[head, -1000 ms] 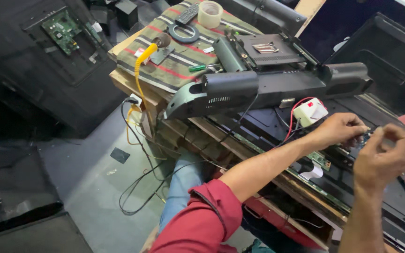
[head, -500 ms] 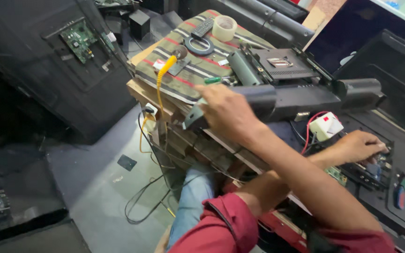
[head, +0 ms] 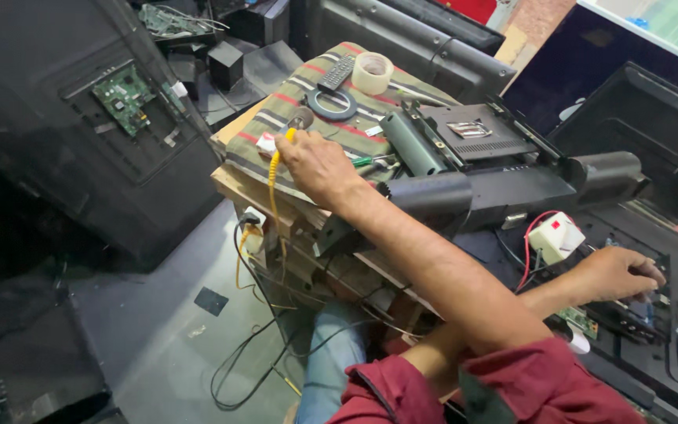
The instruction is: The person works on the mainboard of an opened flat TV on a repair bench, fitting small components and connectors onto the board by hand. They probe the board with multimeter test leads, reach to a power strip on the floor, and then solder points on the board with a soldering iron.
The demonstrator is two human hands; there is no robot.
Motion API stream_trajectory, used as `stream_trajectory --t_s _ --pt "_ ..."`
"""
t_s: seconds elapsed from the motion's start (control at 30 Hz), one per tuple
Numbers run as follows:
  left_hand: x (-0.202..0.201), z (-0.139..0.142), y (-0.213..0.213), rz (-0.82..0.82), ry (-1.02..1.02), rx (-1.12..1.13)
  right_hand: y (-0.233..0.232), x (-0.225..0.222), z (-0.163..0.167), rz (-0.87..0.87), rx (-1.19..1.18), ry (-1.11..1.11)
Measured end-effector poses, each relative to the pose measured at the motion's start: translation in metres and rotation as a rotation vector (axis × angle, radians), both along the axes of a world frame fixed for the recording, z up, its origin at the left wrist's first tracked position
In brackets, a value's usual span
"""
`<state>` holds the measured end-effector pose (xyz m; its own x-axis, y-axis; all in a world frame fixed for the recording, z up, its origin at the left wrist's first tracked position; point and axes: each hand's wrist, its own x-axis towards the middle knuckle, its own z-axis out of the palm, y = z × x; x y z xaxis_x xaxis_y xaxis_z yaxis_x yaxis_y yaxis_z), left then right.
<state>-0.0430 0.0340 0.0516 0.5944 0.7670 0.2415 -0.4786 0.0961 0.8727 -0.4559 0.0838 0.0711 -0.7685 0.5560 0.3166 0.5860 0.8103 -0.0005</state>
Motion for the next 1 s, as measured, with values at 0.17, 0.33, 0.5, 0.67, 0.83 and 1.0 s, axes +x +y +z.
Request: stream_trajectory --t_s 0.17,0.33,0.5,0.67,0.83,1.0 --pt "0.006 -0.009 -0.003 0.01 -0.006 -0.003 -0.002 0.013 -0.007 0.038 0.028 0.121" --pt "0.018 -0.025 -0.009 0.018 0.011 0.02 -0.043 0.047 0.02 0.128 0.089 0.237" --pt "0.009 -0.058 -0.002 -0.025 0.044 0.061 -0.127 0.155 0.053 0.145 0.228 0.243" --pt "-0.002 -0.062 0.004 -0.161 0.056 0.069 -0.27 0.408 0.056 -0.262 0.44 0.255" --pt "0.001 -0.056 -0.005 -0.367 0.031 0.087 -0.542 0.646 0.04 -1.21 0.582 -0.105" --pt "0.025 -0.061 -0.024 -0.273 0.142 0.138 -0.788 0.692 0.003 -1.813 0.429 -0.007"
